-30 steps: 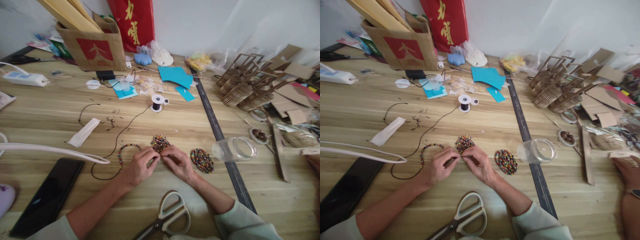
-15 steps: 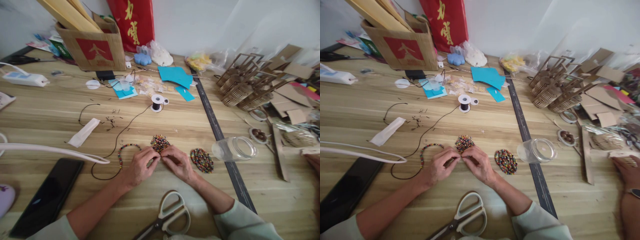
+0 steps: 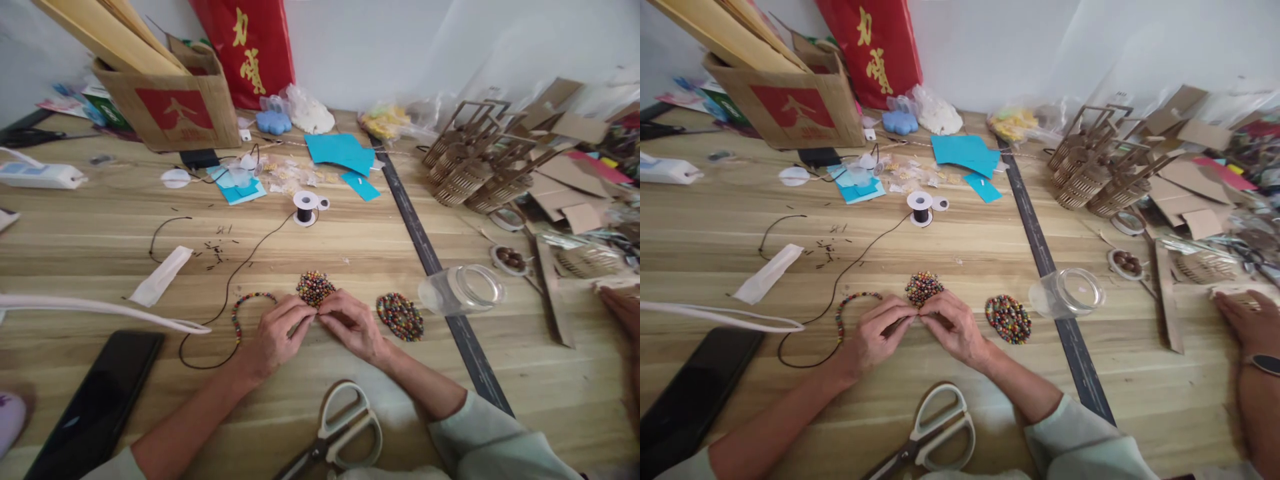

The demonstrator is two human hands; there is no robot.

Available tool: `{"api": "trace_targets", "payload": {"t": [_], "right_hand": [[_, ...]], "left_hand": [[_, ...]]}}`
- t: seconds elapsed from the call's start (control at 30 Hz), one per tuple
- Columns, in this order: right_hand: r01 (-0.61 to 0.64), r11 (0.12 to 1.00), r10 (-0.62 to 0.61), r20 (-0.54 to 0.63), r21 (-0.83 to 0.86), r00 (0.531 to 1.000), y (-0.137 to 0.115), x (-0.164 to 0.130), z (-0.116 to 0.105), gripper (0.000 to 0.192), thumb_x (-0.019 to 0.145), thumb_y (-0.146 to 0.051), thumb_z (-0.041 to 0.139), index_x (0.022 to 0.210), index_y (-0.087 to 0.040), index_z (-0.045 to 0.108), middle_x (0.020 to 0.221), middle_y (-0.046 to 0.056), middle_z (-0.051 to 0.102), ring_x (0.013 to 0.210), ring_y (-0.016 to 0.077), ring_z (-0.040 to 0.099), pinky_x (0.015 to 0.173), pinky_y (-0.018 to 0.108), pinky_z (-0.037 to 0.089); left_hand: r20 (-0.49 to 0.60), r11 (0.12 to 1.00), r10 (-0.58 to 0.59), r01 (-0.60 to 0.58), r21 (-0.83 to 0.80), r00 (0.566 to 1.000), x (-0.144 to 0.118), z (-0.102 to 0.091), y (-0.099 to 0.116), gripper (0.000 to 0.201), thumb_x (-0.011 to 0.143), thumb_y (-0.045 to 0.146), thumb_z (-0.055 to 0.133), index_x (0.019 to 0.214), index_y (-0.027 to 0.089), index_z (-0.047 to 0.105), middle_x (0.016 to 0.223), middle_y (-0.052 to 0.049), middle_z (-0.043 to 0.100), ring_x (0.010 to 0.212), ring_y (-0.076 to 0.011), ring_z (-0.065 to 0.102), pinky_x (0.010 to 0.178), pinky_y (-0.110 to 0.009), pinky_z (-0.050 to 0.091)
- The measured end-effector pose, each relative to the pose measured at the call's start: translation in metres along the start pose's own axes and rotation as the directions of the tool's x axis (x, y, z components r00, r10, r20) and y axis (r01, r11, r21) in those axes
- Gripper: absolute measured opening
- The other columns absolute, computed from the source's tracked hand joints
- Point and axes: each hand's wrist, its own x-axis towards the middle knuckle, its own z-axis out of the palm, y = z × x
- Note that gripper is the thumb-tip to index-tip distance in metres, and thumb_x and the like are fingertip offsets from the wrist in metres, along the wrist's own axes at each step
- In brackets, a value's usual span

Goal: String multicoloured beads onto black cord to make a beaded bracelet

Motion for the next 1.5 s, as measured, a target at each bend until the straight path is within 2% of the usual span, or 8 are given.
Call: {"api": "trace_targets", "payload": {"t": [0.47,0.77,0.83,0.93,1.1,1.2,1.37,1.5], "right_hand": [[0.020,1.000,-0.020,-0.031,0.022,0.999,0.003,-0.001,0.001,0.007,0.091,-0.022,0.058,0.092,-0.016,0.062,0.086,0.008,0.066,0.081,0.0175,0.062,0.073,0.032,0.052],[0.059,0.998,-0.059,-0.008,0.018,0.998,0.003,-0.002,0.000,0.010,0.094,-0.024,0.055,0.093,-0.017,0.063,0.087,0.009,0.067,0.082,0.0175,0.063,0.076,0.032,0.053],[0.116,0.993,-0.116,0.000,-0.022,0.993,0.002,-0.002,-0.002,0.011,0.095,-0.022,0.052,0.097,-0.017,0.061,0.089,0.009,0.067,0.085,0.0183,0.062,0.078,0.034,0.053],[0.195,0.978,-0.195,0.007,-0.074,0.981,0.000,-0.002,-0.003,0.011,0.096,-0.018,0.049,0.101,-0.016,0.059,0.091,0.010,0.066,0.088,0.0193,0.060,0.079,0.035,0.052],[0.255,0.955,-0.257,0.006,-0.154,0.966,-0.002,-0.003,-0.003,0.011,0.095,-0.015,0.048,0.099,-0.017,0.058,0.090,0.010,0.061,0.086,0.0189,0.056,0.077,0.035,0.051],[0.272,0.944,-0.276,0.005,-0.189,0.961,-0.003,-0.003,-0.003,0.010,0.095,-0.016,0.048,0.098,-0.017,0.057,0.090,0.009,0.060,0.085,0.0184,0.055,0.075,0.034,0.051],[0.288,0.936,-0.291,0.016,-0.202,0.957,-0.004,-0.002,-0.001,0.009,0.094,-0.014,0.047,0.098,-0.018,0.055,0.085,0.007,0.059,0.082,0.0184,0.053,0.074,0.033,0.050],[0.298,0.933,-0.300,0.023,-0.201,0.954,-0.005,-0.001,-0.001,0.009,0.094,-0.014,0.047,0.098,-0.019,0.054,0.084,0.007,0.059,0.082,0.0190,0.053,0.073,0.033,0.050]], "left_hand": [[-0.072,0.999,0.022,-0.020,0.025,0.997,0.003,-0.001,0.003,0.017,0.083,0.009,0.063,0.099,0.017,0.066,0.085,-0.006,0.074,0.078,-0.0159,0.069,0.074,-0.026,0.057],[-0.043,0.999,-0.052,0.051,-0.007,0.998,0.000,-0.005,0.004,0.029,0.085,0.006,0.051,0.110,0.018,0.059,0.094,-0.007,0.070,0.090,-0.0182,0.066,0.083,-0.031,0.054],[-0.102,0.988,-0.149,0.143,-0.061,0.984,-0.004,-0.006,0.002,0.031,0.086,0.007,0.045,0.113,0.018,0.057,0.102,-0.009,0.066,0.100,-0.0208,0.062,0.091,-0.037,0.050],[-0.246,0.950,-0.292,0.249,-0.191,0.924,-0.009,-0.005,-0.004,0.032,0.086,0.013,0.043,0.116,0.019,0.053,0.110,-0.010,0.062,0.106,-0.0228,0.058,0.095,-0.042,0.045],[-0.390,0.934,-0.312,0.205,-0.293,0.866,-0.010,-0.001,-0.008,0.033,0.086,0.019,0.047,0.118,0.018,0.050,0.110,-0.009,0.061,0.105,-0.0230,0.057,0.095,-0.042,0.043],[-0.348,0.944,-0.282,0.194,-0.267,0.894,-0.008,-0.004,-0.005,0.029,0.089,0.021,0.044,0.116,0.018,0.053,0.107,-0.009,0.062,0.106,-0.0231,0.056,0.097,-0.043,0.042],[-0.135,0.978,-0.144,0.120,-0.173,0.980,-0.006,-0.012,0.003,0.027,0.094,0.020,0.036,0.111,0.019,0.057,0.101,-0.009,0.064,0.106,-0.0236,0.055,0.096,-0.044,0.043],[-0.003,0.994,-0.014,0.014,-0.109,1.000,-0.001,-0.014,0.009,0.023,0.091,0.019,0.047,0.111,0.018,0.057,0.099,-0.010,0.065,0.104,-0.0245,0.056,0.091,-0.043,0.048]]}}
